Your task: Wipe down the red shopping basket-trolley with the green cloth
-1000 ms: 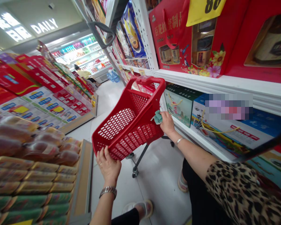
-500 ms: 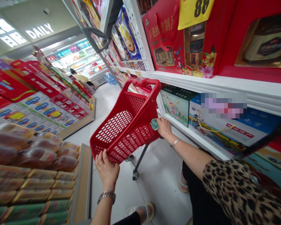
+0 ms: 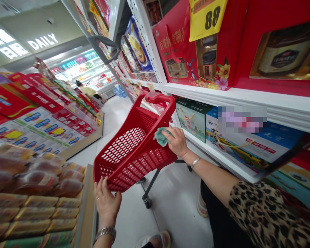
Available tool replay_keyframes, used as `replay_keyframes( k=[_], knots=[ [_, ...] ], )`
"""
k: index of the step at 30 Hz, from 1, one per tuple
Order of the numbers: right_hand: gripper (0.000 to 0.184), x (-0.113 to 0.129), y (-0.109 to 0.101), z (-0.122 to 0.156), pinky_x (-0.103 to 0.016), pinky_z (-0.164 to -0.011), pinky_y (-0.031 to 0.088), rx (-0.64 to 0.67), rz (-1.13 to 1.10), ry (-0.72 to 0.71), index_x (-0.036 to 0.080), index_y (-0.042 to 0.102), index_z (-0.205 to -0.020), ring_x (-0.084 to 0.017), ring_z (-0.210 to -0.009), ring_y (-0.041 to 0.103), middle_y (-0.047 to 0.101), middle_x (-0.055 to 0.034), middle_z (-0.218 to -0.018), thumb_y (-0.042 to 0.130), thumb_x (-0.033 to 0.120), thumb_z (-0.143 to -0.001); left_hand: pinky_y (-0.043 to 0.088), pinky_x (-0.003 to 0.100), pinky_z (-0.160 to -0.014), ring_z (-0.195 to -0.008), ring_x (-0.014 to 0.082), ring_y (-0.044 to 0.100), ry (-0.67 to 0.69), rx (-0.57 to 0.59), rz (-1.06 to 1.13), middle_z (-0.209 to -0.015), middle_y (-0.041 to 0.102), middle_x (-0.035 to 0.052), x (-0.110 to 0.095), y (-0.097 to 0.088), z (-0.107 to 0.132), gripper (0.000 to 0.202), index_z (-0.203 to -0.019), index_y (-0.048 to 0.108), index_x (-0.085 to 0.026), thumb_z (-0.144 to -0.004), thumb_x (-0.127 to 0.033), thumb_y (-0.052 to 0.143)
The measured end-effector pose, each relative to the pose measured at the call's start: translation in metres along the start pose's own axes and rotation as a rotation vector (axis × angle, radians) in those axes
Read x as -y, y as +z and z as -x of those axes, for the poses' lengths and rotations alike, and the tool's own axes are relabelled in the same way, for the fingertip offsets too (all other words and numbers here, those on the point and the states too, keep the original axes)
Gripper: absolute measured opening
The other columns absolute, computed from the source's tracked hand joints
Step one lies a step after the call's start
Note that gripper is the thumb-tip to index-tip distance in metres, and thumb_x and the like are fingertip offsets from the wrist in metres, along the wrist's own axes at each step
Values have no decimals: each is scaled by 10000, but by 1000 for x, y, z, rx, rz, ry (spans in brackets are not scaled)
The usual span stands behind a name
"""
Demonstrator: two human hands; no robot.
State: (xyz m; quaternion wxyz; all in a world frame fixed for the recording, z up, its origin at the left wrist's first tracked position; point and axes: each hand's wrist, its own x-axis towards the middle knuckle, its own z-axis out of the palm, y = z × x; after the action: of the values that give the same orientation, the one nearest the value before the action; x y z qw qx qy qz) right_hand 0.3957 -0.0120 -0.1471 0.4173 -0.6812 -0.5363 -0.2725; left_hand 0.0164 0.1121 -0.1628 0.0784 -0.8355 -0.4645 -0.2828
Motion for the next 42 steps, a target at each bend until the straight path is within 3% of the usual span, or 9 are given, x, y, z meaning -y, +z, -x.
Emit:
replay_keyframes(
  k=[6,12,16,20,22,25,29,33,42],
  knots=[
    [467,3,-11,-3,-405,-964,416,-42,3,-8,307,716,-1312,-259,-1178,564,672,-99,-1309,573,87,-925,272,706,-1230,-1582,430,236,-77,27,-45,-1564,441,255,11,-15,5,735,-1503,369,-148,-805,-253,572],
    [456,1,-18,-13,-427,-994,430,-117,27,122,273,713,-1310,-273,-1181,568,670,-115,-1302,542,106,-923,200,785,-1198,-1555,431,304,-243,76,-122,-1566,470,259,8,-28,3,722,-1507,395,-156,-824,-317,565],
    [421,6,-16,-15,-416,-975,441,-163,37,86,258,730,-1277,-265,-1145,582,688,-113,-1259,537,120,-929,154,791,-1201,-1552,457,295,-308,52,-116,-1594,412,310,-21,-30,-7,773,-1550,338,-91,-865,-383,544],
    [431,14,-15,-12,-415,-963,437,-100,15,30,281,728,-1285,-261,-1146,579,684,-108,-1264,543,110,-935,123,731,-1242,-1573,402,265,-88,54,-4,-1620,407,251,-70,-20,-28,771,-1579,319,-135,-880,-359,558],
    [426,16,-15,-11,-407,-952,432,-79,-3,-16,286,729,-1282,-257,-1154,574,682,-107,-1273,553,101,-941,120,693,-1258,-1547,373,321,-35,67,33,-1581,468,224,-91,-12,-38,770,-1579,331,-153,-865,-320,570],
    [409,19,-15,-10,-393,-938,426,-69,-21,-95,299,729,-1279,-250,-1166,570,688,-98,-1271,571,103,-957,111,689,-1249,-1424,374,460,-81,101,7,-1458,572,204,-109,-1,-47,760,-1542,391,-149,-833,-331,596],
    [411,21,-17,-12,-392,-947,422,-56,-19,-117,325,721,-1296,-247,-1194,563,687,-85,-1292,575,113,-977,143,678,-1226,-1263,360,542,-143,94,-6,-1257,655,144,-107,5,-47,606,-1379,539,-178,-808,-372,599],
    [436,24,-20,-16,-403,-976,419,-95,-5,-73,311,701,-1337,-254,-1217,557,676,-95,-1326,547,107,-984,177,642,-1218,-1219,337,547,-145,79,35,-1162,668,101,-95,4,-44,462,-1231,587,-214,-807,-394,561],
    [471,32,-36,-32,-442,-1032,363,-189,20,91,322,648,-1398,-282,-1266,518,641,-105,-1365,481,118,-1008,224,606,-1209,-1231,331,546,-160,24,12,-1164,655,107,-91,1,-31,461,-1204,577,-199,-786,-393,564]
  ],
)
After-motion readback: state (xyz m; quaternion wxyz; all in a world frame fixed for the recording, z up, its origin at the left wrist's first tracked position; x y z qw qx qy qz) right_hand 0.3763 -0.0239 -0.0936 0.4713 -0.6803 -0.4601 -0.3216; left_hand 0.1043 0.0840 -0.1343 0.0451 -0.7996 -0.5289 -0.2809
